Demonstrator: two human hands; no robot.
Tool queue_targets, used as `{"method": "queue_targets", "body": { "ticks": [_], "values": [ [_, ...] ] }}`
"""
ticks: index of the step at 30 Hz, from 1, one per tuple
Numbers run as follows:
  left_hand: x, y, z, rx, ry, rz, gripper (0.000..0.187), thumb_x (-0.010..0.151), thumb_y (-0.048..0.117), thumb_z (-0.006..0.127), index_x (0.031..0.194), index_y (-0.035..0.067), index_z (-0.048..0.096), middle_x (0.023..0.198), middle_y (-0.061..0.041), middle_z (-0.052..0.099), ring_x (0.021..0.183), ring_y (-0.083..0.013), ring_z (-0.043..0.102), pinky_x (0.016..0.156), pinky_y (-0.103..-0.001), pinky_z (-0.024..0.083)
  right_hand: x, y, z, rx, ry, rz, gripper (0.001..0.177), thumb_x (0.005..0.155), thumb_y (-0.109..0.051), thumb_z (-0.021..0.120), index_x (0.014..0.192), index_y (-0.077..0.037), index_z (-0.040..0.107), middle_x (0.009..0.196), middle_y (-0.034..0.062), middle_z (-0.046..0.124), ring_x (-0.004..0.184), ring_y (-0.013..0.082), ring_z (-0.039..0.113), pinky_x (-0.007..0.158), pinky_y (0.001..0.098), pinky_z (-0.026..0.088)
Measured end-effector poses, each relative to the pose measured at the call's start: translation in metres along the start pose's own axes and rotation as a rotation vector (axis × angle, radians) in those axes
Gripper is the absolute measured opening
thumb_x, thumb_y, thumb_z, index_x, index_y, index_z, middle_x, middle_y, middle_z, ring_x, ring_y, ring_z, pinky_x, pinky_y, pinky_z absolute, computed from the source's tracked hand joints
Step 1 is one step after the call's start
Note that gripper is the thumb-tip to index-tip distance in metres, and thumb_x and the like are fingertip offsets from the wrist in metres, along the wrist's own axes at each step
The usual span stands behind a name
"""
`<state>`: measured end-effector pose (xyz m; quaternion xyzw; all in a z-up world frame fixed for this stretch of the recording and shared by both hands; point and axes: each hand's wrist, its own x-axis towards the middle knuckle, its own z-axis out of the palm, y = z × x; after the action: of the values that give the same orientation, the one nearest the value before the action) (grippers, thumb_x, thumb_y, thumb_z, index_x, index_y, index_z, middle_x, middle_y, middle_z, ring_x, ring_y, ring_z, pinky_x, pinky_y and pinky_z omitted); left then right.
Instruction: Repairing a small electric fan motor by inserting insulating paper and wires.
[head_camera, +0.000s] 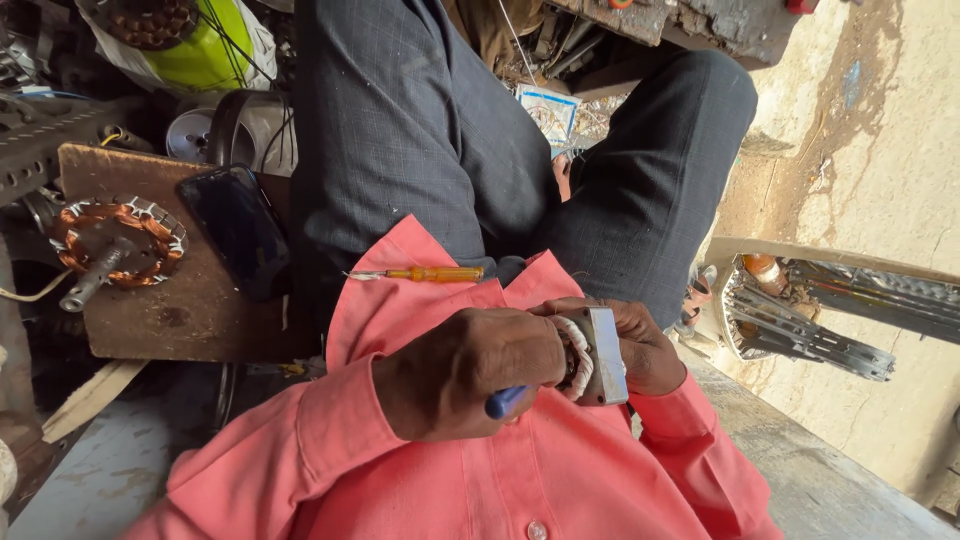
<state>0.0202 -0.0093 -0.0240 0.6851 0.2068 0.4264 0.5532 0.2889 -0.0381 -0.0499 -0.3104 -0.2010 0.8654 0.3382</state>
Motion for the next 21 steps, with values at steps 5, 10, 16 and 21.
{"method": "queue_targets", "body": {
  "ticks": [5, 10, 16, 21],
  "values": [
    [0.001, 0.002, 0.002, -0.017, 0.003, 0.011, 0.021, 0.083, -0.005, 0.066, 0.099, 0.006, 0.057, 0.089, -0.009, 0.059, 0.082, -0.0297, 0.064, 0.074, -0.040, 0.053, -0.002, 0.001, -0.008, -0.129, 0.074, 0.019, 0.049, 0.095, -0.007, 0.074, 0.138, 0.012, 0.059, 0.141, 0.0330, 0.061, 0.127, 0.0368, 0.066, 0.110, 0.0466, 0.054],
    [-0.008, 0.013, -0.007, 0.130, -0.019, 0.002, 0.022, 0.078, -0.002, 0.070, 0.092, 0.007, 0.056, 0.088, -0.010, 0.057, 0.082, -0.0318, 0.061, 0.075, -0.043, 0.053, 0.002, 0.001, -0.001, -0.089, 0.054, 0.001, 0.053, 0.092, -0.010, 0.079, 0.136, 0.012, 0.062, 0.139, 0.0323, 0.063, 0.124, 0.0364, 0.068, 0.110, 0.0469, 0.056],
    [0.000, 0.023, -0.011, 0.012, 0.077, 0.093, 0.025, 0.077, -0.004, 0.069, 0.097, 0.002, 0.057, 0.096, -0.013, 0.063, 0.088, -0.0337, 0.066, 0.079, -0.042, 0.056, 0.003, -0.003, 0.005, -0.215, 0.050, -0.022, 0.054, 0.089, -0.009, 0.079, 0.137, 0.012, 0.062, 0.136, 0.0317, 0.064, 0.120, 0.0346, 0.070, 0.106, 0.0441, 0.057],
    [-0.009, 0.007, 0.001, 0.031, 0.069, 0.001, 0.025, 0.082, -0.005, 0.070, 0.102, 0.005, 0.057, 0.096, -0.010, 0.061, 0.087, -0.0320, 0.066, 0.076, -0.040, 0.055, -0.005, 0.002, -0.003, -0.136, 0.115, 0.024, 0.050, 0.092, -0.003, 0.075, 0.136, 0.013, 0.060, 0.138, 0.0328, 0.063, 0.118, 0.0344, 0.069, 0.101, 0.0447, 0.058]
  ]
}}
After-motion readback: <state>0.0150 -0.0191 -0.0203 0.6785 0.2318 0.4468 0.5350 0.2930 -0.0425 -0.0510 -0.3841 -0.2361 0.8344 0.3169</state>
